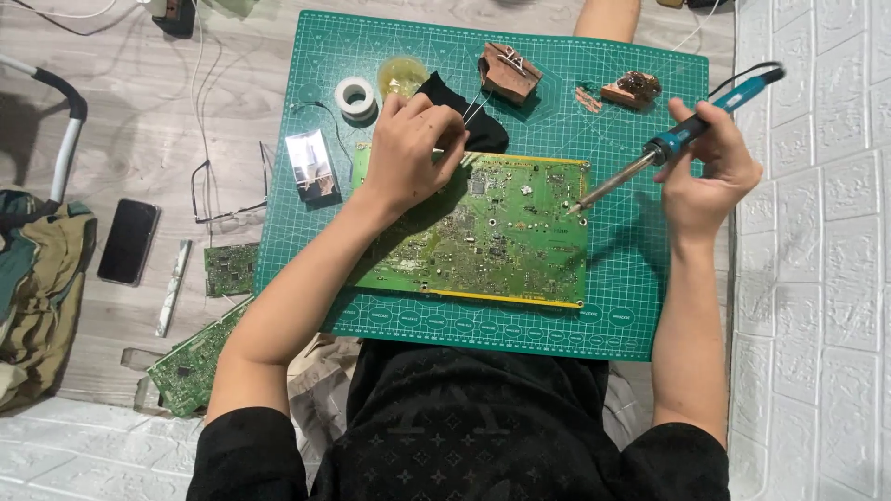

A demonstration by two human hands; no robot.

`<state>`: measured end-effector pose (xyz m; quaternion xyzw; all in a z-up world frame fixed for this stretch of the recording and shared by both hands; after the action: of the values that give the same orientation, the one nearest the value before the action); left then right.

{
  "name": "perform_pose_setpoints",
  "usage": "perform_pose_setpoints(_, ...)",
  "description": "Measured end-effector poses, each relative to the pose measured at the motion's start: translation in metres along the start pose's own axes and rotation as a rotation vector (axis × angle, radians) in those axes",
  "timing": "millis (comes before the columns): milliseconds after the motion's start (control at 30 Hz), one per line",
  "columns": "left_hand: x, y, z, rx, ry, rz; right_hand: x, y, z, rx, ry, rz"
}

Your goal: Soldering electronic components onto a circuit board using a soldering iron and solder wire.

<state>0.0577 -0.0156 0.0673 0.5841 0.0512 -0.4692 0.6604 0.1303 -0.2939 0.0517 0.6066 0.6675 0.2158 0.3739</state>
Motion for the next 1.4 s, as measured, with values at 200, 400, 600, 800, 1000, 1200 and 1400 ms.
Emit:
perform_pose_setpoints(200,0.002,-0.001,-0.003,-0.029,0.020,-0.013,-0.004,-0.009,0.021,0.103,0.169,-0.002)
perform_pose_setpoints(400,-0.003,0.000,-0.004,-0.044,0.018,0.039,-0.001,-0.017,0.048,0.344,0.280,0.050)
perform_pose_setpoints(600,-0.002,-0.001,-0.007,-0.056,-0.011,0.054,-0.001,-0.026,0.071,0.556,0.594,0.130)
perform_pose_setpoints(800,0.003,-0.006,-0.015,-0.073,0.016,0.071,0.016,-0.031,0.075,0.733,0.748,0.071)
perform_pose_setpoints(1000,0.002,-0.005,-0.013,-0.047,0.016,0.087,0.005,-0.039,0.089,0.787,0.629,0.181)
perform_pose_setpoints(1200,0.009,-0.007,-0.020,-0.083,0.033,0.077,0.006,-0.041,0.086,0.848,0.577,0.178)
perform_pose_setpoints(1400,0.008,-0.009,-0.025,-0.097,0.035,0.094,0.013,-0.039,0.086,0.815,0.668,0.087)
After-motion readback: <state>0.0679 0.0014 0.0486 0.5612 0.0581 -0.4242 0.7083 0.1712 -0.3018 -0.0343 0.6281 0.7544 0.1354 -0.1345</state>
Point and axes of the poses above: each hand's wrist, its own y-axis towards the middle knuckle, its own x-axis out of the palm, z = x × y, the point moved 9 cm from there along y, towards the middle knuckle, and after that the axes turned 4 degrees about -x, right-handed, at the moved point
